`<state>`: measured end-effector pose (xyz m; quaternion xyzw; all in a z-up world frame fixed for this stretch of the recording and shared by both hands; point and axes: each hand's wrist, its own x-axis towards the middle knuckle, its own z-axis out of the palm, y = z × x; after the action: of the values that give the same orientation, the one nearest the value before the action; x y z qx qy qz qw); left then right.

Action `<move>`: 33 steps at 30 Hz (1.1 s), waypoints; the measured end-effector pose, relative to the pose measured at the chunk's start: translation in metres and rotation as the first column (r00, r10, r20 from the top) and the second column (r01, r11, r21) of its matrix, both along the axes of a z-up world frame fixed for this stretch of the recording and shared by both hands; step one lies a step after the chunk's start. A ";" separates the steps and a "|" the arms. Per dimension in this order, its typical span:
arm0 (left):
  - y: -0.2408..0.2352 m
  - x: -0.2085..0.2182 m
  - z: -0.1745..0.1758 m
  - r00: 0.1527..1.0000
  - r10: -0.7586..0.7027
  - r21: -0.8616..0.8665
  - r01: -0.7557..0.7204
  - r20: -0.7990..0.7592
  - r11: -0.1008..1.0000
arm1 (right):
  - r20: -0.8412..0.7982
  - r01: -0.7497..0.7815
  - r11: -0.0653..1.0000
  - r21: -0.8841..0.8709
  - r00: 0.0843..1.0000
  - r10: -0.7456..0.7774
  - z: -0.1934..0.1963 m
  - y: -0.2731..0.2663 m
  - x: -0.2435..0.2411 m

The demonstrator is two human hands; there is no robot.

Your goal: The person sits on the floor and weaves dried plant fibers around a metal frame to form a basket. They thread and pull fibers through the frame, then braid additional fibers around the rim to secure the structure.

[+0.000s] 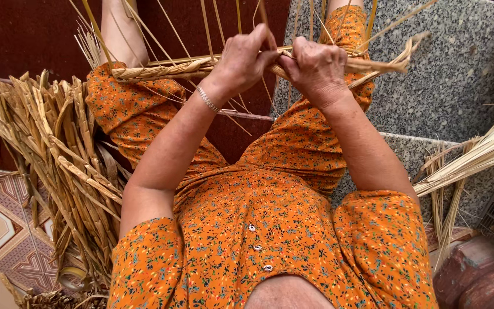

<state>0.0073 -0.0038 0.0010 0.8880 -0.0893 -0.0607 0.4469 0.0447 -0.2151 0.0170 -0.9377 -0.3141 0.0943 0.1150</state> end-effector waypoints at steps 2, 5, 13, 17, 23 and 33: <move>-0.005 0.009 -0.007 0.998 0.052 0.041 -0.050 -0.045 0.998 | -0.185 0.078 0.988 0.137 0.981 -0.051 0.001 -0.012 -0.007; -0.011 0.014 -0.015 0.988 0.148 0.071 -0.145 -0.032 0.987 | -0.365 0.171 0.954 0.248 0.928 -0.072 0.002 -0.031 -0.013; -0.035 0.008 -0.028 0.948 0.230 0.333 -0.296 0.222 0.895 | -0.049 0.215 0.971 0.105 0.976 -0.211 0.043 -0.077 -0.025; -0.048 0.015 -0.040 0.978 0.001 0.530 -0.115 0.210 0.840 | 0.390 -0.087 0.981 0.172 0.921 0.013 0.046 -0.073 -0.051; -0.038 0.027 -0.028 0.995 0.054 0.052 -0.050 -0.088 0.997 | -0.094 0.029 0.965 0.259 0.996 -0.005 0.056 -0.078 -0.050; -0.019 -0.011 0.013 0.994 -0.088 -0.261 0.101 0.060 0.960 | 0.509 -0.150 0.948 0.281 0.860 -0.015 0.095 -0.049 0.002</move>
<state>-0.0038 -0.0225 0.0145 0.8167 -0.1496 -0.0483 0.5553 0.0465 -0.2646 0.1121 -0.8878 -0.3770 -0.2011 0.1713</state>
